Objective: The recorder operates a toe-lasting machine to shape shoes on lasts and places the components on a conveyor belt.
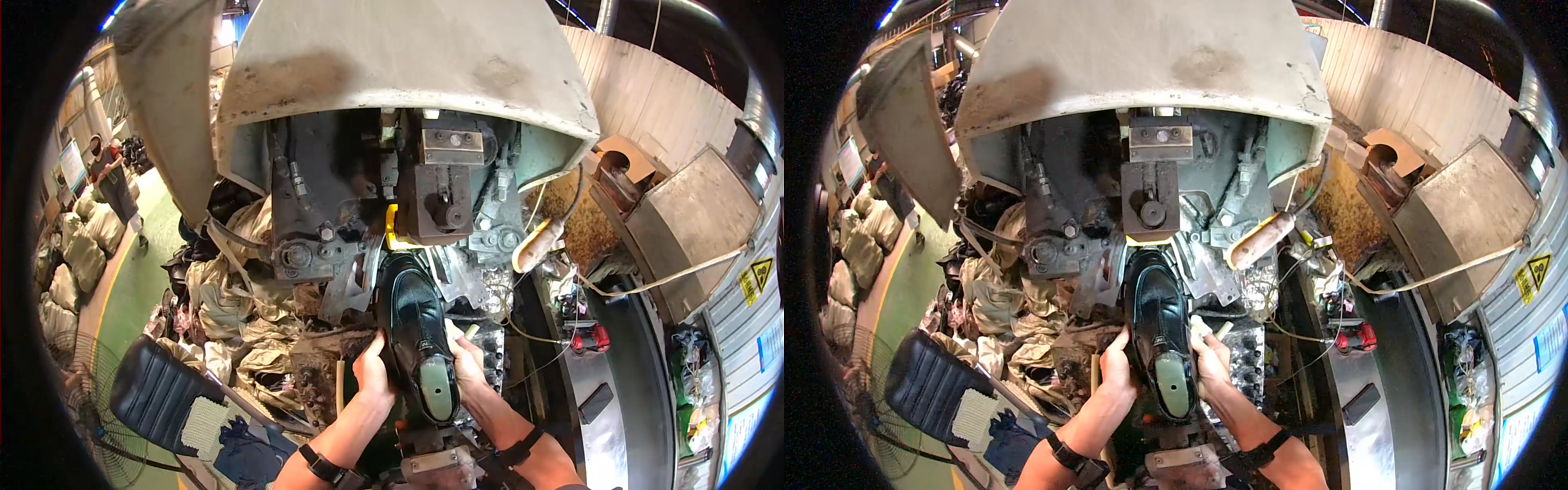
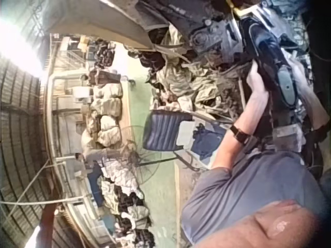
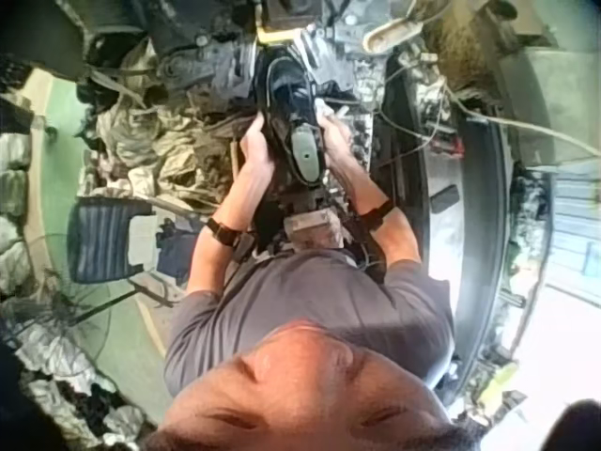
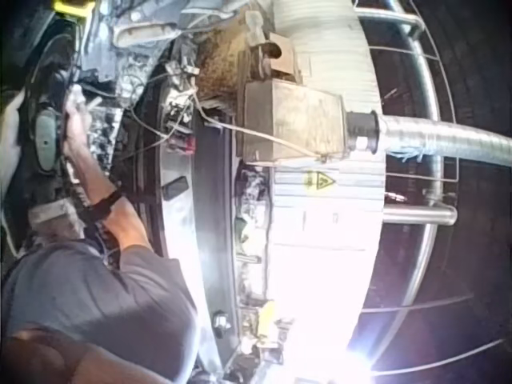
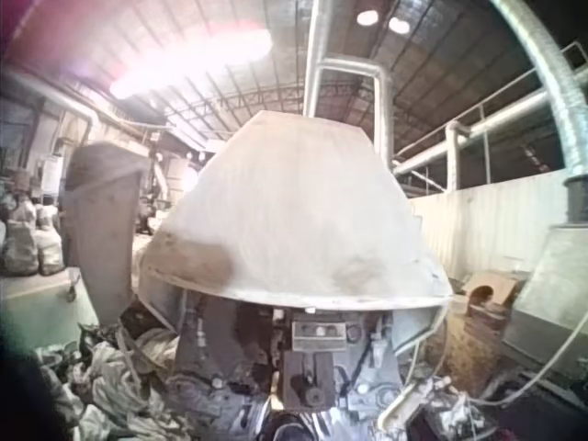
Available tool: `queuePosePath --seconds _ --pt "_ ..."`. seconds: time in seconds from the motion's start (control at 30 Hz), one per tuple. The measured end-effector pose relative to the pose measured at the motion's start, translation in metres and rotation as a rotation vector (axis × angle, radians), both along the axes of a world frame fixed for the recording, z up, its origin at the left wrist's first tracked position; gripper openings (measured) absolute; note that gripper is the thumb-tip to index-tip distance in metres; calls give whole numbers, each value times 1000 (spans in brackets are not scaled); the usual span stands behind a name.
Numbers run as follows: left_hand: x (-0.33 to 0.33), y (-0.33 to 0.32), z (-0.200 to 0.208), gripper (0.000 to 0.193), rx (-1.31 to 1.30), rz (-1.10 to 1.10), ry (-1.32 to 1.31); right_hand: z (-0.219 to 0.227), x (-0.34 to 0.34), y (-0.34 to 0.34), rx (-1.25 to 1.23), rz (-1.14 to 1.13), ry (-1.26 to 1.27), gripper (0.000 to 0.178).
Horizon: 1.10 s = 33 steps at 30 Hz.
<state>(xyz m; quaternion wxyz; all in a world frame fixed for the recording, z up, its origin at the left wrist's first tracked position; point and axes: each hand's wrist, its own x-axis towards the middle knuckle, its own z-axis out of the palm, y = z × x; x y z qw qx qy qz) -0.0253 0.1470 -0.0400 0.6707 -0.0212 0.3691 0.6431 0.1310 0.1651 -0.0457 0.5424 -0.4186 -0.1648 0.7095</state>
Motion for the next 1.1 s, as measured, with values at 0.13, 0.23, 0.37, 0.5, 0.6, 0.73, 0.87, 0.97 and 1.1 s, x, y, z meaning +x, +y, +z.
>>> queuePosePath --seconds 0.13,0.23,0.37,0.5,0.6,0.73,0.87,0.97,1.1 --pt "1 4 -3 29 -37 41 -37 -2 0 3 -23 -1 -7 37" --pt "1 3 -2 29 -60 39 -37 -3 0 3 -61 -6 34 40" --pt "4 2 -8 29 -62 63 -54 -9 1 5 -26 8 51 39" --pt "9 7 -25 31 4 117 -104 -26 2 13 -15 22 59 36" --pt "12 12 -36 33 -3 167 -24 -41 1 21 31 15 38 35" --pt "17 14 -41 41 -22 226 193 -52 -1 32 99 35 54 33" --pt "19 14 -37 41 -46 240 237 -45 -4 31 106 44 4 41" --pt "11 14 -36 42 -57 155 228 -34 -3 28 65 68 3 45" --pt "-36 -5 -47 36 -2 -7 361 -30 39 24 -3 93 -23 45"
